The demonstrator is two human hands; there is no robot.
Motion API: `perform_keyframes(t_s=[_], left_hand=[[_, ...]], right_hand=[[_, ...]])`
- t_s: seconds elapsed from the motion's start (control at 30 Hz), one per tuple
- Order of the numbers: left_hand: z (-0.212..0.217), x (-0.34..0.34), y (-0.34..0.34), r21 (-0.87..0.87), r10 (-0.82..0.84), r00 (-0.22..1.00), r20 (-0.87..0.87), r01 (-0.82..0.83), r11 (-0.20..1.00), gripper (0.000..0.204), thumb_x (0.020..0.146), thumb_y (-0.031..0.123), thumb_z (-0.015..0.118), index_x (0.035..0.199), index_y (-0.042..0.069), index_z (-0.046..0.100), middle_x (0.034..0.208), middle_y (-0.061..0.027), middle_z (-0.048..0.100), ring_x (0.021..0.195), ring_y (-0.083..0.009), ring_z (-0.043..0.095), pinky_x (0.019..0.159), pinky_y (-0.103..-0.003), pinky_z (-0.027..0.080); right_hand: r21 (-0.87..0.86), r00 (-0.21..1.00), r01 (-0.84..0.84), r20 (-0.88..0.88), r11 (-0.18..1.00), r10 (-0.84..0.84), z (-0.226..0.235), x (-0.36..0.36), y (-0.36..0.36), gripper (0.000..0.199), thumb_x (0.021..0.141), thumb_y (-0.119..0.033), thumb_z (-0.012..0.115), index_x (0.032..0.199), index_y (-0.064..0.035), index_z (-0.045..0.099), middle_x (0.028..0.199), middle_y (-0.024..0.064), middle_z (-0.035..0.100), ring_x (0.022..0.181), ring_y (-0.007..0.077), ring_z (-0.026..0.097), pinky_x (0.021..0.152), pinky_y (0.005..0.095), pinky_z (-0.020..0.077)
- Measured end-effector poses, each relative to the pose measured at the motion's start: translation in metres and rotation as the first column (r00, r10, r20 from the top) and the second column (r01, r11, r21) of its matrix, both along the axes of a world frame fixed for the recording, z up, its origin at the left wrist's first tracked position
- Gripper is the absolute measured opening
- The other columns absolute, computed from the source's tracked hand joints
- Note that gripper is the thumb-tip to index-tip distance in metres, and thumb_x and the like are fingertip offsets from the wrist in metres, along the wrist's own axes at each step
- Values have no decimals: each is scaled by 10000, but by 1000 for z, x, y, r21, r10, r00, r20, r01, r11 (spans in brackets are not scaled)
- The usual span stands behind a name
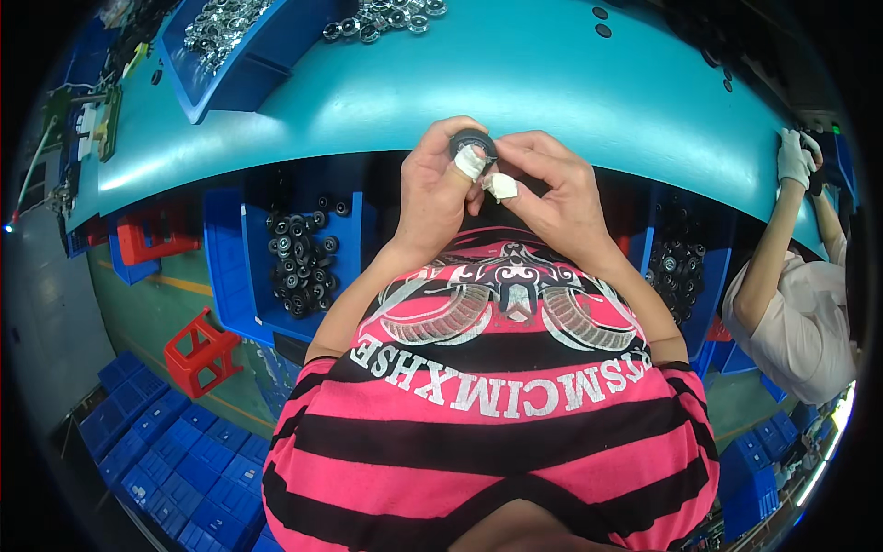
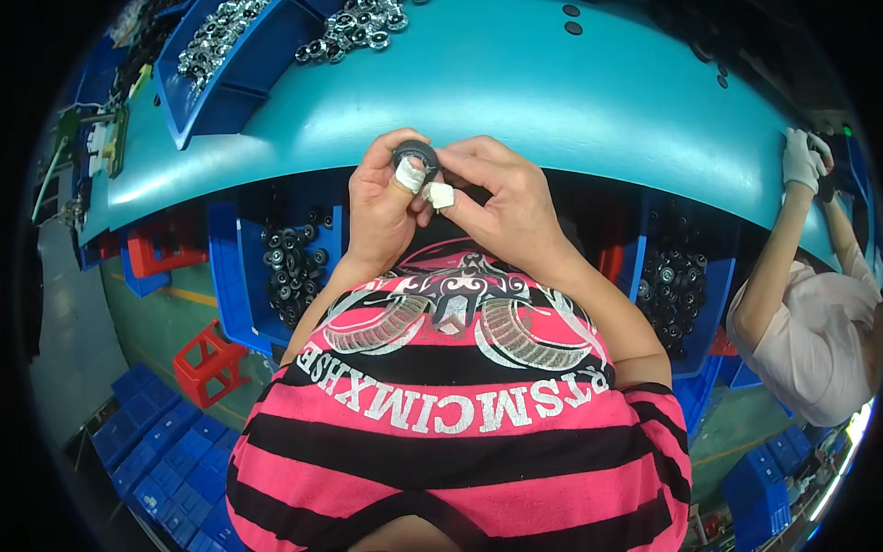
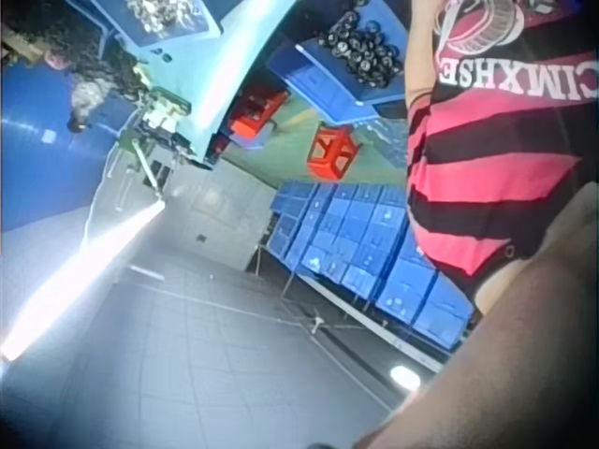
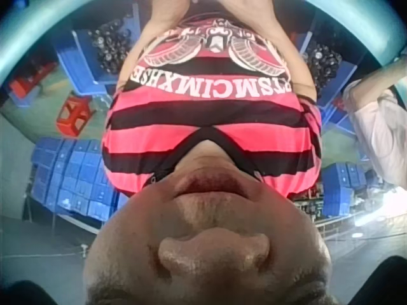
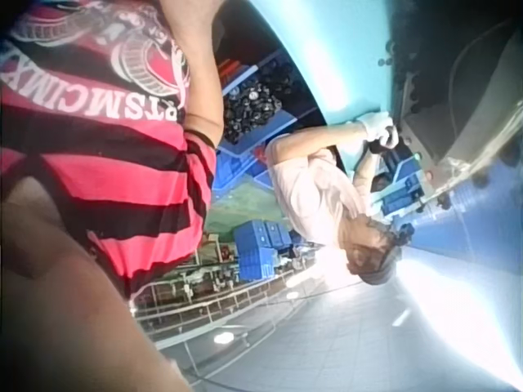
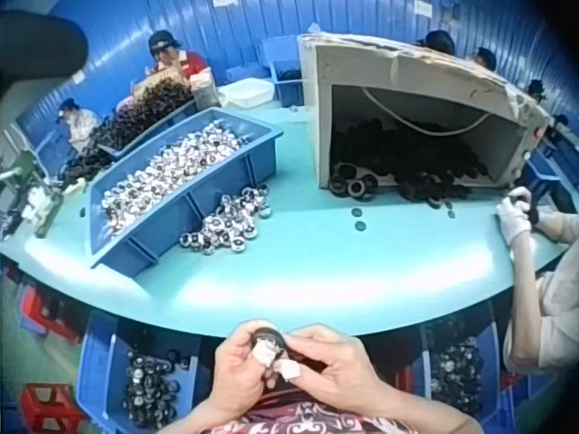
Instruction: Assembling small mechanical components at a factory workbench.
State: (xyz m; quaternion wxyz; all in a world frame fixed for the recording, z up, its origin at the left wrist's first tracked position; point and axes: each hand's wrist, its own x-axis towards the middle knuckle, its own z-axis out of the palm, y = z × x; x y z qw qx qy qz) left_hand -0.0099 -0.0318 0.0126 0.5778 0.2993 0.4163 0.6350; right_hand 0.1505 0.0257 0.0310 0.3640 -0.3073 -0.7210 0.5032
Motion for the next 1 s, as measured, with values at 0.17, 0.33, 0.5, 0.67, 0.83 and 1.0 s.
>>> perform_keyframes(t_s=[0.17, 0.33, 0.5, 0.67, 0.83, 1.0], left_hand=[[2, 0, 2, -57, 1, 999, -35, -3, 998, 287, 1003, 194, 619, 1229, 20, 588, 817, -58, 634, 600, -73, 524, 499, -222, 465], [2, 1, 6, -147, -18, 999, 29, 22, 989, 320, 1023, 221, 585, 1270, 18, 591, 832, -52, 653, 633, -94, 578, 522, -253, 523], [-4, -9, 3, -124, -106, 984, -142, 88, 988, 323, 1040, 219, 549, 1295, 25, 590, 884, -44, 643, 649, -79, 562, 533, -239, 498], [2, -13, 7, -217, -182, 957, -224, 133, 967, 316, 1043, 180, 528, 1318, 33, 579, 925, -39, 629, 685, -65, 550, 562, -223, 474], [18, -12, 2, -181, -294, 915, -277, 251, 951, 518, 976, 70, 584, 1460, 53, 401, 1155, -61, 578, 975, -118, 570, 744, -247, 503], [18, -12, 0, -33, -269, 835, -479, 289, 957, 538, 954, 13, 559, 1463, 52, 392, 1210, -79, 580, 1071, -159, 585, 853, -291, 512]], right_hand=[[189, 993, 45, 99, 981, -64, 2, 0, 3, 319, 816, -65, 755, 1131, -34, 725, 1008, 113, 702, 849, 209, 705, 714, 312, 563], [-127, 996, 74, 58, 989, -67, 6, 1, 6, 275, 804, -49, 766, 1078, -39, 748, 986, 116, 699, 783, 178, 707, 672, 280, 556], [-50, 996, 58, 70, 997, -54, -5, 4, 4, 271, 816, -50, 764, 1086, -36, 747, 994, 103, 697, 780, 148, 698, 677, 257, 550], [-242, 998, 38, 65, 970, -23, -4, 2, 7, 257, 847, -69, 745, 1101, -27, 738, 968, 74, 703, 802, 121, 684, 697, 246, 544], [-529, 998, 4, -49, 849, -35, -15, 5, 21, 274, 895, -79, 693, 1158, -1, 705, 927, 52, 704, 813, 95, 667, 707, 241, 554], [-594, 996, -65, -89, 802, 15, -11, 2, 24, 240, 896, -95, 705, 1098, 29, 674, 866, 49, 688, 742, 88, 638, 658, 229, 541]])
